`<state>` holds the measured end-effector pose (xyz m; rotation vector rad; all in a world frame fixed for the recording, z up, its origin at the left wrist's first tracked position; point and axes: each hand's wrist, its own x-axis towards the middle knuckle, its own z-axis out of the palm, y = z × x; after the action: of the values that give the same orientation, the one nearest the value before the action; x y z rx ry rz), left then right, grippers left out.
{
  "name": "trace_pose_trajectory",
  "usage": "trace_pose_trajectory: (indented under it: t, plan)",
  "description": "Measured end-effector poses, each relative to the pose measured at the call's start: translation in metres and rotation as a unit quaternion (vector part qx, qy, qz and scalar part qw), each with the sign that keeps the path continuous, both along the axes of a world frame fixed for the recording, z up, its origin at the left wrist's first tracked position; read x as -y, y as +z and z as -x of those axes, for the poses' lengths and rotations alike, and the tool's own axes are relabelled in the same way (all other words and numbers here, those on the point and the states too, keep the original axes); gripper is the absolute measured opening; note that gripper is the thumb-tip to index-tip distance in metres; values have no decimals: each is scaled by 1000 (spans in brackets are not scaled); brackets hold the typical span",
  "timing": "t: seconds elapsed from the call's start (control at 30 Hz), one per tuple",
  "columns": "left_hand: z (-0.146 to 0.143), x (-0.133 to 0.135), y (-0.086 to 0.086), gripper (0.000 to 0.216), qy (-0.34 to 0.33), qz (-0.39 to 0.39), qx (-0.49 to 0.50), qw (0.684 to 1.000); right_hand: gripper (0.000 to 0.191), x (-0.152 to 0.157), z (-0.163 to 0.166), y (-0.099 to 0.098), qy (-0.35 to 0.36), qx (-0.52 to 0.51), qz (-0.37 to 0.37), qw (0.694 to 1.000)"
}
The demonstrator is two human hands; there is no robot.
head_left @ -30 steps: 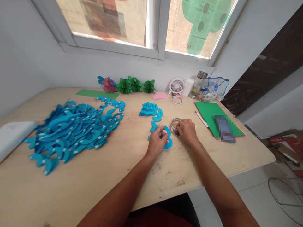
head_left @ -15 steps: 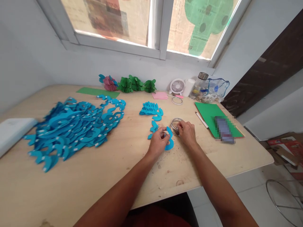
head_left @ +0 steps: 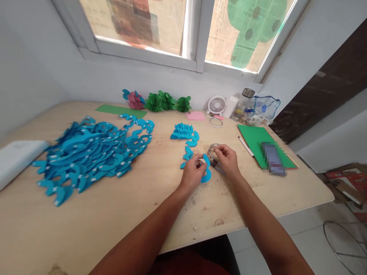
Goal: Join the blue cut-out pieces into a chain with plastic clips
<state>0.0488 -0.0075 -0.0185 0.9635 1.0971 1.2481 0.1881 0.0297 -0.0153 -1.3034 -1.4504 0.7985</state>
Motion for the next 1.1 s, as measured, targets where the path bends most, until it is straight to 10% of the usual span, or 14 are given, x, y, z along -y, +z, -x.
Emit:
trace_pose_trajectory:
  t: [0.37,1.1]
  plan:
    - [4,0,5,22,68,6,1,998,22,15,15,12,183,-101,56,976]
    - [2,0,2,23,78,18,78,994,25,16,18,7,205,-40,6,978]
